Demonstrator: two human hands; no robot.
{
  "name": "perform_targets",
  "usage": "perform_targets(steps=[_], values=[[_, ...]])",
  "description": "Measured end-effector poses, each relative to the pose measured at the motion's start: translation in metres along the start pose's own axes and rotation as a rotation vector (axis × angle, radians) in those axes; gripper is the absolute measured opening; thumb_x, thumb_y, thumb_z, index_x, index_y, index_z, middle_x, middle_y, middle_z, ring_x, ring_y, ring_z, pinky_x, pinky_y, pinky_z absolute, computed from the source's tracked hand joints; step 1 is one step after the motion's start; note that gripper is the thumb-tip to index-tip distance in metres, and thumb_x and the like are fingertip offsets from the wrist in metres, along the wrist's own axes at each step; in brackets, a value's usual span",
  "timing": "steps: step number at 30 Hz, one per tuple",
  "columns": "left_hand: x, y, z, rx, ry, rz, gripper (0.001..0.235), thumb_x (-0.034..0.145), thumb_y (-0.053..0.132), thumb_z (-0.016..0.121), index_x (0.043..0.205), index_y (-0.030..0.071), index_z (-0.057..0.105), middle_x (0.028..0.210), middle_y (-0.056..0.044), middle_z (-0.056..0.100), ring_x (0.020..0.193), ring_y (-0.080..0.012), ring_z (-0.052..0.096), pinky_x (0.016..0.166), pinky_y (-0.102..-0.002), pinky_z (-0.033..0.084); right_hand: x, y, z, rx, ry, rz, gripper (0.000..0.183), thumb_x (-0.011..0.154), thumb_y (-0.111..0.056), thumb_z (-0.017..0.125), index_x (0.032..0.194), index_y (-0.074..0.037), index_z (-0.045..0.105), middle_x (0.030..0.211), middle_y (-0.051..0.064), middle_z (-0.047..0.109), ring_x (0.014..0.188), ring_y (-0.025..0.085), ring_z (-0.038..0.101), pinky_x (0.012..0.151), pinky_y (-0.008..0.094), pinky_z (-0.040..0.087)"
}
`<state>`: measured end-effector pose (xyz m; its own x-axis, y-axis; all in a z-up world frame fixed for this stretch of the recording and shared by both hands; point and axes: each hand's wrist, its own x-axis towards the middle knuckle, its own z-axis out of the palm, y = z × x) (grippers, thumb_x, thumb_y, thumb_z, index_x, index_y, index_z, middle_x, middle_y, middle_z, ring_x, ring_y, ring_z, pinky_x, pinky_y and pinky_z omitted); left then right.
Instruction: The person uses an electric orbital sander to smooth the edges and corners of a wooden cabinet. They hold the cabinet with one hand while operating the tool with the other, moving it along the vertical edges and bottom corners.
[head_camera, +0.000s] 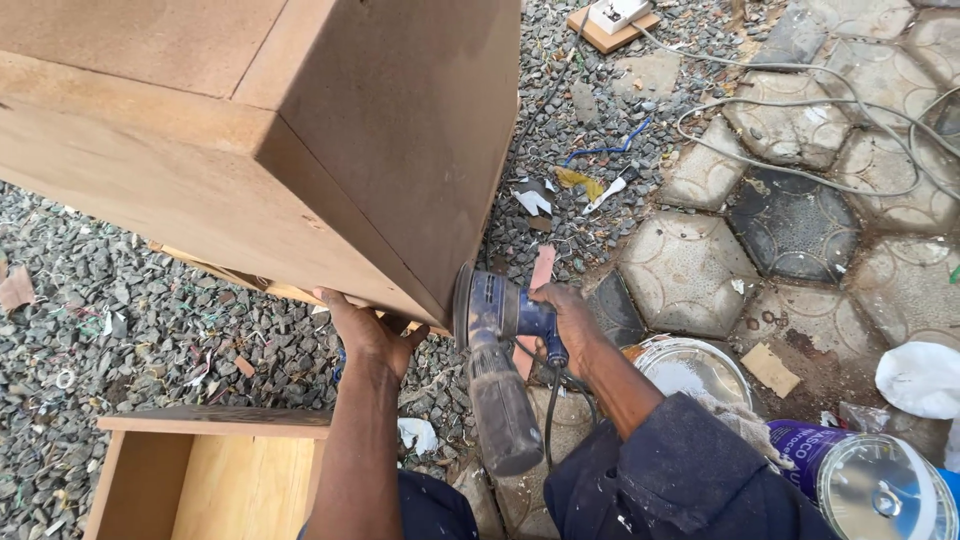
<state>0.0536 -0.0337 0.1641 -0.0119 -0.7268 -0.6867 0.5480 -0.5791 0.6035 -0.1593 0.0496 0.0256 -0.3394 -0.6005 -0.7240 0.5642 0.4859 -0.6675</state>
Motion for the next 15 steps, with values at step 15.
perform_targets(steps=[15], values=[[-0.008, -0.001, 0.005, 0.033, 0.024, 0.003, 0.102, 0.087, 0.084, 0.018, 0.163, 0.019, 0.000, 0.164, -0.008, 0.012, 0.146, -0.0448, 0.032, 0.115, -0.072, 0.020, -0.008, -0.008, 0.009, 0.008, 0.019, 0.077, 0.040, 0.067, -0.035, 0.077, 0.092, -0.010, 0.058, 0.070, 0.017, 0.060, 0.050, 0.028, 0.060, 0.039, 0.032, 0.050]])
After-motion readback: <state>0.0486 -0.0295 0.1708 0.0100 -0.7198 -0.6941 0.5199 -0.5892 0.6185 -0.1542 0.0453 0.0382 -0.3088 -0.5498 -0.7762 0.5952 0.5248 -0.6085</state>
